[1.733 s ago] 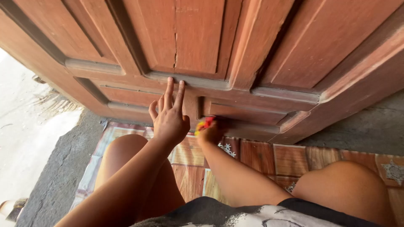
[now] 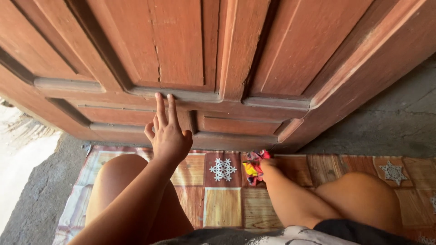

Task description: Wiping a wooden door and door knob with a multi-colored cloth.

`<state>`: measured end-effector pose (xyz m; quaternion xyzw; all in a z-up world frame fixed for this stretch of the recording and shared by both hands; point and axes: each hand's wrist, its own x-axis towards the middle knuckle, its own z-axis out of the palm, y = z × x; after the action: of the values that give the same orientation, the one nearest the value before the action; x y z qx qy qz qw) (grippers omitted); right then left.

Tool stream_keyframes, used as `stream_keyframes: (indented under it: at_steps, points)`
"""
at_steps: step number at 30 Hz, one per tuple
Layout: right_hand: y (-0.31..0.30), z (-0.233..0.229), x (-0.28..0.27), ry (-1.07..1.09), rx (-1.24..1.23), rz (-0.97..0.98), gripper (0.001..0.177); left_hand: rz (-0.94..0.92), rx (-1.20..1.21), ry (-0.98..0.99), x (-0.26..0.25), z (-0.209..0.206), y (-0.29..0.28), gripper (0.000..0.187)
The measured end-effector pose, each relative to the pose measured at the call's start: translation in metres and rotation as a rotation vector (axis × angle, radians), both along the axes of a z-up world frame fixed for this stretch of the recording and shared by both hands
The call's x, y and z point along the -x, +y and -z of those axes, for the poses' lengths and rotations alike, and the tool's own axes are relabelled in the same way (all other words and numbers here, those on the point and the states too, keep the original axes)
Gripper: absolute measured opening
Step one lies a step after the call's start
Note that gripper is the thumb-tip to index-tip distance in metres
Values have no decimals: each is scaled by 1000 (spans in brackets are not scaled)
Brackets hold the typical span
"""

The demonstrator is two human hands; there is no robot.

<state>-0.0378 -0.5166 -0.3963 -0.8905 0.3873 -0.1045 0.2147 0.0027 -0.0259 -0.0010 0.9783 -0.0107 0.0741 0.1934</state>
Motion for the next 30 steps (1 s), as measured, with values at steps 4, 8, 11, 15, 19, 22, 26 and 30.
stream_keyframes:
  at_steps: [4,8,11,15,19,22,26,30]
  points:
    - [114,-81,-47,-321,-452,240,60,24,-21,-94,-5,10,-2,106]
    - [95,-144,-58,-650,-923,446,50,7,22,-79,1,8,-4,108]
    - [50,-265,-91,-902,-1269,597,44,13,-8,-80,-2,7,0,108]
    - [105,-397,-48,-1012,-783,487,45,-2,-22,-3,-2,8,-3,108]
    - [148,-375,-51,-941,-424,476,46,15,11,-79,0,9,-3,104]
    - [138,-311,-60,-849,-896,655,44,10,12,-75,-2,9,-3,105]
    - [126,-293,-75,-827,-1734,683,54,-11,43,-54,2,5,-6,107]
    - [128,-404,-65,-936,-1612,542,57,3,31,-46,0,3,-4,105]
